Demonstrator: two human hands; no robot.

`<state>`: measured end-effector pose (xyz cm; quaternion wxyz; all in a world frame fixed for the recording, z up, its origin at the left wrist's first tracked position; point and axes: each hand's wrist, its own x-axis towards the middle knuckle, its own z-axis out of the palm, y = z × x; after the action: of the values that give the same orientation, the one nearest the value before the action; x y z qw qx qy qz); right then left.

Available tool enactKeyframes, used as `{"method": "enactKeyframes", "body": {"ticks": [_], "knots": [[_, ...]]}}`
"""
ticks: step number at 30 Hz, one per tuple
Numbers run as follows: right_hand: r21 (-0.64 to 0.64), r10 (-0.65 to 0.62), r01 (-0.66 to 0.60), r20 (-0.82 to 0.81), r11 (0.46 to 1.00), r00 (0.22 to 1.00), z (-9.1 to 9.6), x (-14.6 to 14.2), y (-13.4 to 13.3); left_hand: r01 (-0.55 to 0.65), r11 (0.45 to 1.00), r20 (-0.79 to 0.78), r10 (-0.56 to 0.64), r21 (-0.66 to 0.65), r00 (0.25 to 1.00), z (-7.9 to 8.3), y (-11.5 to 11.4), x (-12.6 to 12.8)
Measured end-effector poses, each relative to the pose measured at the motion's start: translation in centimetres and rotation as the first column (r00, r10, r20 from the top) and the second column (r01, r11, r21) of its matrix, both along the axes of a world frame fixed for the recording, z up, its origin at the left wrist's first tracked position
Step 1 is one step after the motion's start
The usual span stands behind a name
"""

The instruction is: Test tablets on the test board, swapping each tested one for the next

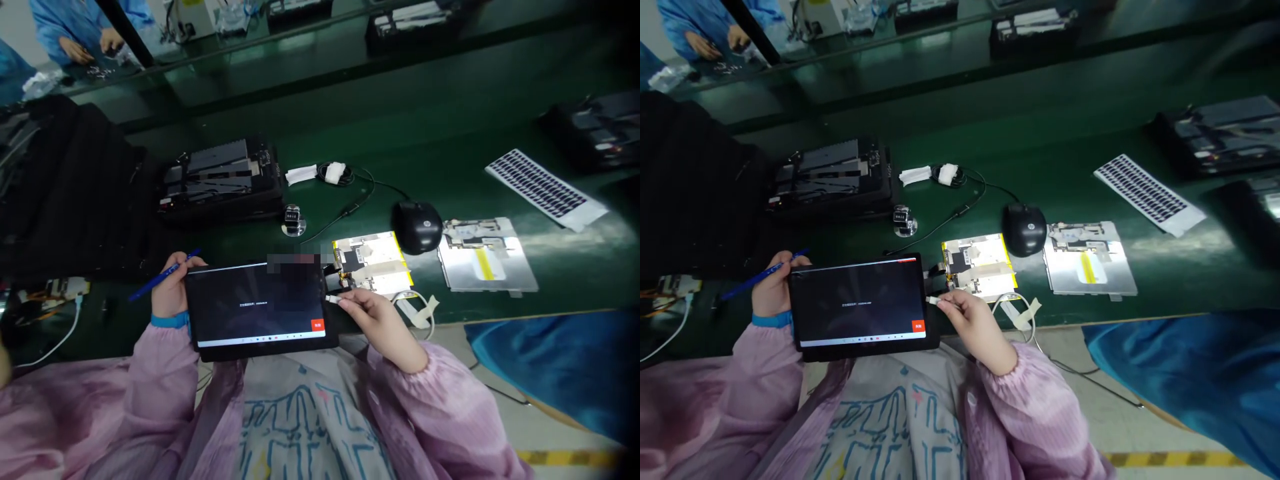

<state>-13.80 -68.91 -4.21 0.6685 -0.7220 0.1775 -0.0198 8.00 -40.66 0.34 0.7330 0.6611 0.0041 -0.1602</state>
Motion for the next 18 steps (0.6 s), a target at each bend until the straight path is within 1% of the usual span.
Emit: {"method": "enactKeyframes", "body": {"ticks": [3, 7, 14, 16, 18], "knots": [[0.005, -0.028, 0.028, 0.003, 1.000, 1.000, -0.1, 0.3, -0.1, -0.008, 1.000, 0.010, 0.008, 0.011, 1.000, 0.1, -0.2, 0.0], [0.017, -0.030, 0.030, -0.006, 0.999, 1.000, 0.0, 0.6, -0.2, -0.013, 0.999, 0.008, 0.012, 0.044, 1.000, 0.1, -0.3, -0.1], [-0.007, 0.046, -0.046, -0.031, 0.999, 0.998, -0.3, 0.8, -0.6, 0.013, 1.000, 0.019, -0.014, 0.028, 1.000, -0.1, -0.1, -0.1], [-0.039, 0.068, -0.069, -0.037, 0.997, 0.997, -0.2, 1.0, -0.8, 0.024, 1.000, 0.042, -0.025, 0.020, 0.999, -0.3, 0.0, -0.1], [-0.085, 0.097, -0.100, -0.035, 0.991, 0.995, 0.1, 1.2, -1.0, 0.021, 0.999, 0.098, -0.024, 0.024, 0.995, -0.5, 0.0, -0.1]]}}
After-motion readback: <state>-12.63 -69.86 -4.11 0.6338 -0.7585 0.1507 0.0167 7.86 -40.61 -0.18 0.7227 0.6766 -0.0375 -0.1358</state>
